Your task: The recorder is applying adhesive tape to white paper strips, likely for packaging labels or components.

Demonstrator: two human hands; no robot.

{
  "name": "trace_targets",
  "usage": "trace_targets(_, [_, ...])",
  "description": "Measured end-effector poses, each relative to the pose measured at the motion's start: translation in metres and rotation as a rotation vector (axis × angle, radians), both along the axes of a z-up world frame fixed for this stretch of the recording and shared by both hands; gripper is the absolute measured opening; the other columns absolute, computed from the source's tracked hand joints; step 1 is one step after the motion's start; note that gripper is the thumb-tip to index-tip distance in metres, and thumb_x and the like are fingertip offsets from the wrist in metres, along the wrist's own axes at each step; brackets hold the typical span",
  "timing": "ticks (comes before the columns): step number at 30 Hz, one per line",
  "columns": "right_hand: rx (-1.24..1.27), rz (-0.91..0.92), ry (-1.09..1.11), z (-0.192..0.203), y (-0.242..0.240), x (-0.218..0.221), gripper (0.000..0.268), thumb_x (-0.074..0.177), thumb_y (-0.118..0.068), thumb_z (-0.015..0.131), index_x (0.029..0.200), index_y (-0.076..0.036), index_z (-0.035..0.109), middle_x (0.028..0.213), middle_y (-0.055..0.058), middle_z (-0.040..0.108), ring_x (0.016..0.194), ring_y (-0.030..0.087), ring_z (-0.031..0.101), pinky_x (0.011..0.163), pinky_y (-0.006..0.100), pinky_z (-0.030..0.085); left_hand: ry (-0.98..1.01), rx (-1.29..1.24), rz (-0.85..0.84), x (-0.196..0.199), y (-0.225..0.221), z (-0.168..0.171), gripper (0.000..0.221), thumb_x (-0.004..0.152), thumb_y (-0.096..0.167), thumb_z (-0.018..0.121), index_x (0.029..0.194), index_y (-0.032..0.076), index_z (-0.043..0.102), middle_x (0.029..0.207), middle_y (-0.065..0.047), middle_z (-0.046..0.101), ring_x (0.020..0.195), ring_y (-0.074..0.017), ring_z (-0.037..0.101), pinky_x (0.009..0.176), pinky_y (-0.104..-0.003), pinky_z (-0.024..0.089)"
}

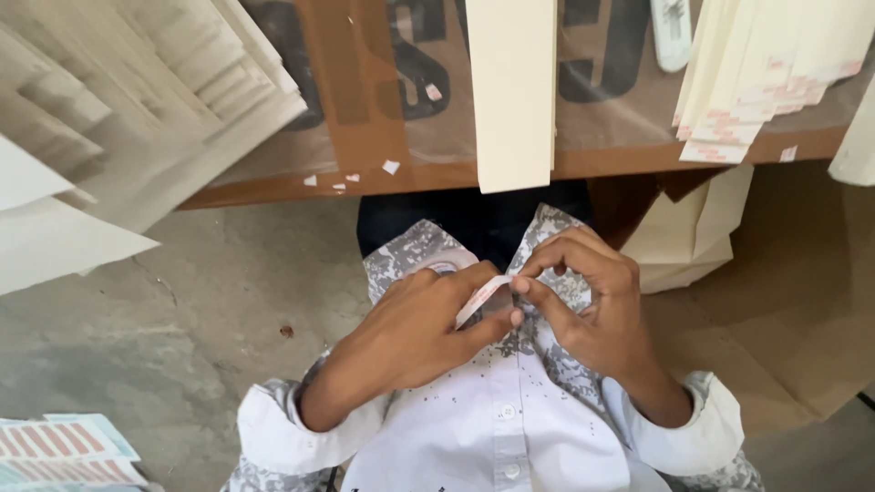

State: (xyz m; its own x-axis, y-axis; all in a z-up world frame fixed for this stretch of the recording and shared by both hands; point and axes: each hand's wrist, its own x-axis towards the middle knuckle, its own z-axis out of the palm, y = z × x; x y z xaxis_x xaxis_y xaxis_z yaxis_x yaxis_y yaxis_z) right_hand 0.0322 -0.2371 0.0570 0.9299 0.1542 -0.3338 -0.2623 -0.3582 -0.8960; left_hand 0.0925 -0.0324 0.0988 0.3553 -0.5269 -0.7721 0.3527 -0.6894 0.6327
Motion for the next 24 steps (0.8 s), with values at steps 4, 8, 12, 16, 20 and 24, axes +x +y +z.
trace_targets(4, [-0.013,0.008,-0.004,0.004,-0.005,-0.007,0.009,0.085,-0.001,0.078,0.088,-0.002,0.069,0.089,0.006,0.069,0.085,0.013,0.064,0.076,0.027,0.049,0.227,0.136,-0.073,0.007,-0.001,-0.005,0.055,0.086,0.05,0.062,0.128,0.015,0.06,0.059,-0.014,0.064,0.054,-0.0327,0.068,0.055,-0.049,0.05])
trace_targets(8, [0.046,-0.119,0.023,-0.005,-0.019,-0.006,0.01,0.089,-0.002,0.078,0.091,-0.001,0.069,0.092,0.006,0.066,0.082,0.011,0.059,0.074,0.026,0.046,-0.134,-0.068,0.071,-0.003,0.026,-0.014,0.044,0.099,0.044,0.059,0.128,0.011,0.06,0.068,-0.014,0.062,0.063,-0.0301,0.065,0.061,-0.042,0.048])
trace_targets(12, [0.124,-0.147,0.043,-0.027,-0.028,-0.001,0.01,0.091,-0.002,0.078,0.095,0.001,0.07,0.095,0.005,0.065,0.083,0.01,0.053,0.074,0.023,0.043,-0.116,0.082,0.068,0.007,0.024,-0.013,0.031,0.102,0.037,0.049,0.107,0.013,0.069,0.055,-0.014,0.056,0.052,-0.0315,0.057,0.056,-0.045,0.043])
trace_targets(16, [0.201,-0.134,0.049,-0.043,-0.025,0.014,0.011,0.092,-0.002,0.076,0.1,0.001,0.07,0.096,0.005,0.066,0.077,0.008,0.058,0.067,0.021,0.047,-0.207,0.066,0.109,0.015,0.021,-0.034,0.037,0.103,0.039,0.049,0.097,0.008,0.069,0.057,-0.013,0.053,0.049,-0.0295,0.053,0.054,-0.045,0.042])
trace_targets(20, [0.162,-0.207,-0.103,-0.043,-0.013,0.026,0.007,0.101,0.003,0.074,0.105,0.006,0.069,0.119,0.012,0.062,0.095,0.01,0.069,0.084,0.022,0.061,-0.095,0.181,-0.024,0.031,0.016,-0.051,0.056,0.106,0.049,0.04,0.076,0.008,0.064,0.055,-0.004,0.049,0.045,-0.0202,0.049,0.047,-0.042,0.042])
trace_targets(24, [0.148,-0.29,-0.114,-0.049,-0.01,0.025,0.009,0.107,0.006,0.074,0.105,0.011,0.067,0.126,0.014,0.06,0.105,0.013,0.07,0.095,0.023,0.061,-0.038,0.152,-0.058,0.046,0.019,-0.059,0.061,0.103,0.055,0.04,0.067,0.012,0.063,0.049,-0.001,0.049,0.044,-0.0146,0.049,0.047,-0.037,0.04])
